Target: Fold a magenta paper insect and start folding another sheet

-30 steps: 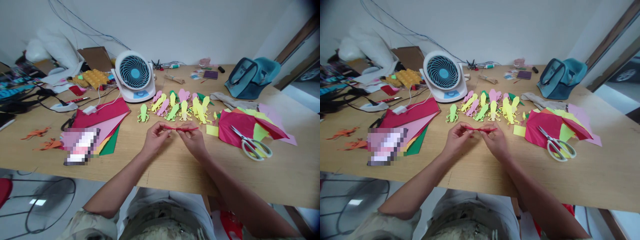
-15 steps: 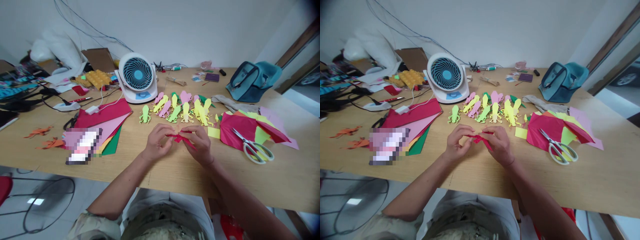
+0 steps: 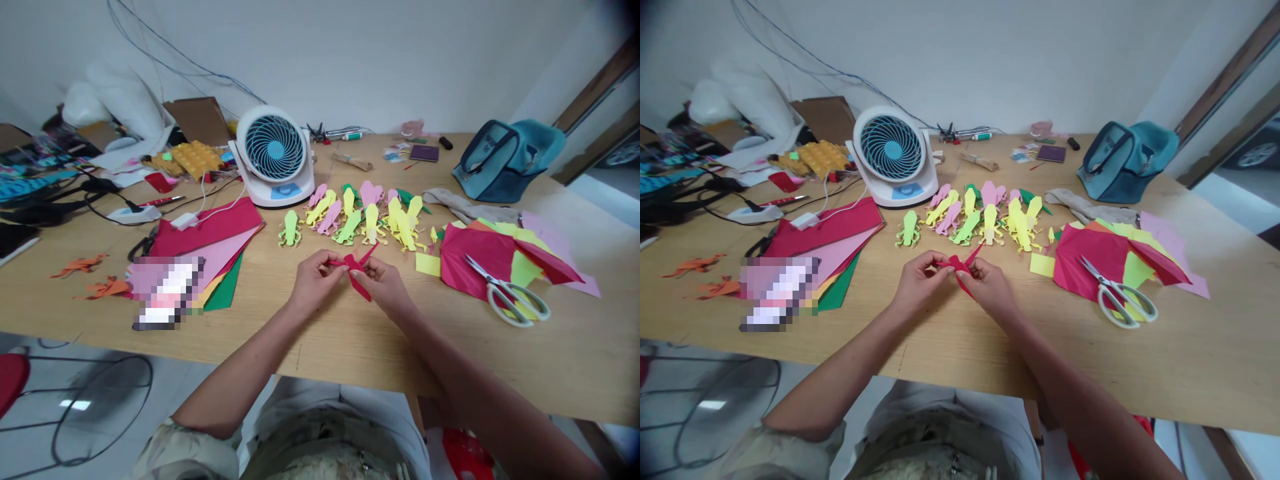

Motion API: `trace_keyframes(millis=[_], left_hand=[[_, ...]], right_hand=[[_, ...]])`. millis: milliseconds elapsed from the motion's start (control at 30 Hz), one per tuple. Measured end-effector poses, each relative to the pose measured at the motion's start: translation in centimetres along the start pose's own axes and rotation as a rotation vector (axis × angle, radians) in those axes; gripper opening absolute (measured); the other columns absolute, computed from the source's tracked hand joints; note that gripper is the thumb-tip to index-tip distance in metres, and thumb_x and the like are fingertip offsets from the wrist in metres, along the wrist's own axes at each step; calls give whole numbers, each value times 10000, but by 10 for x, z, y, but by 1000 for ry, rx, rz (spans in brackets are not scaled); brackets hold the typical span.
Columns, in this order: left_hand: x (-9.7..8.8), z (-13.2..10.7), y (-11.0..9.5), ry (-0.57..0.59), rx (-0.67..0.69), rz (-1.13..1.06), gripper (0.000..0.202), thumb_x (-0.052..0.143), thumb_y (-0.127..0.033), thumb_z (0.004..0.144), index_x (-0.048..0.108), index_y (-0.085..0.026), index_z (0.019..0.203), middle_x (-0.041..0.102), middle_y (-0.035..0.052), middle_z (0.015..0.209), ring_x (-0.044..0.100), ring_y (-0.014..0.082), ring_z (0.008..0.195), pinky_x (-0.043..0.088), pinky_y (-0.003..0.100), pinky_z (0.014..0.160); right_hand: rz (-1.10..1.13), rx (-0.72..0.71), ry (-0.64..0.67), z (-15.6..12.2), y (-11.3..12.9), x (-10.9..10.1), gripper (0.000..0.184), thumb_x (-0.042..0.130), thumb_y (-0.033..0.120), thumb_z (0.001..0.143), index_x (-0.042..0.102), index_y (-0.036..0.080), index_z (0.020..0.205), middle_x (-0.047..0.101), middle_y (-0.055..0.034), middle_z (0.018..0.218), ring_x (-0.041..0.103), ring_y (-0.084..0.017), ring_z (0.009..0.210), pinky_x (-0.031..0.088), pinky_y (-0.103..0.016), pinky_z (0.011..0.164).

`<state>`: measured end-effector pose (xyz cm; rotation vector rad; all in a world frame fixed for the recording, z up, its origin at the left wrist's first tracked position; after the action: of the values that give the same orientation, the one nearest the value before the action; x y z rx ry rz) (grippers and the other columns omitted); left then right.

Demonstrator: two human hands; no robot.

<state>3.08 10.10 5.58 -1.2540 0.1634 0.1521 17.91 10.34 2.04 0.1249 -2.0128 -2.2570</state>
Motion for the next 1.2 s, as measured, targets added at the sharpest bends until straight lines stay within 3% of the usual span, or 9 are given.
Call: trace_keyframes(millis=[200,433,633,800,1033,1200], left_hand=[[1,1,3,30,-61,-36,130,733,-289,758,728,-169,807,712,21,776,583,129,666,423,235,626],[1,2,12,17,-120,-22,149,733,-299,741,729,-155,707,688,7,668,557,118,613,416,238,619],[9,0,12,100,-111,-45,208,643,-289,814,762,-149,911,748,51,845,622,135,698,471,234,636],[11,2,0,208,28,-107,293,592,-181,834,717,-161,1099,735,73,984,640,135,787,494,215,639],[12,1,-22,361,296,36,142,635,-222,906,740,-183,994,731,71,952,664,142,844,485,229,690],[12,-5,-34,390,456,165,151,594,-192,942,734,-190,999,738,66,933,674,132,822,491,237,714]], right_hand=[[-115,-76,-54,2,5,-6,262,746,453,747,656,208,767,647,-23,758,568,-176,686,437,-311,640],[-213,-74,-55,3,-2,-7,252,703,429,789,691,181,833,653,-23,767,562,-160,674,426,-285,621],[-101,73,-104,3,-7,-12,393,766,542,696,693,175,814,599,3,659,470,-128,566,342,-264,525],[85,230,-40,0,-17,-13,481,821,611,629,709,178,806,539,31,582,389,-93,490,260,-244,465],[100,261,71,-1,-12,-13,488,858,603,588,713,182,786,562,31,603,393,-81,500,271,-228,480],[86,295,162,-3,-12,-10,464,855,589,613,724,182,793,578,19,622,411,-89,518,293,-230,491]])
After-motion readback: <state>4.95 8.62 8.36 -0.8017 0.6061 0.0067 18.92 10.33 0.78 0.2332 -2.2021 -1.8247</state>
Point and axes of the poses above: each hand's wrist, its own z-axis towards the middle knuckle, its own x-axis out of the palm, y = z × x, the point moved 9 cm from there along z, towards the middle knuckle
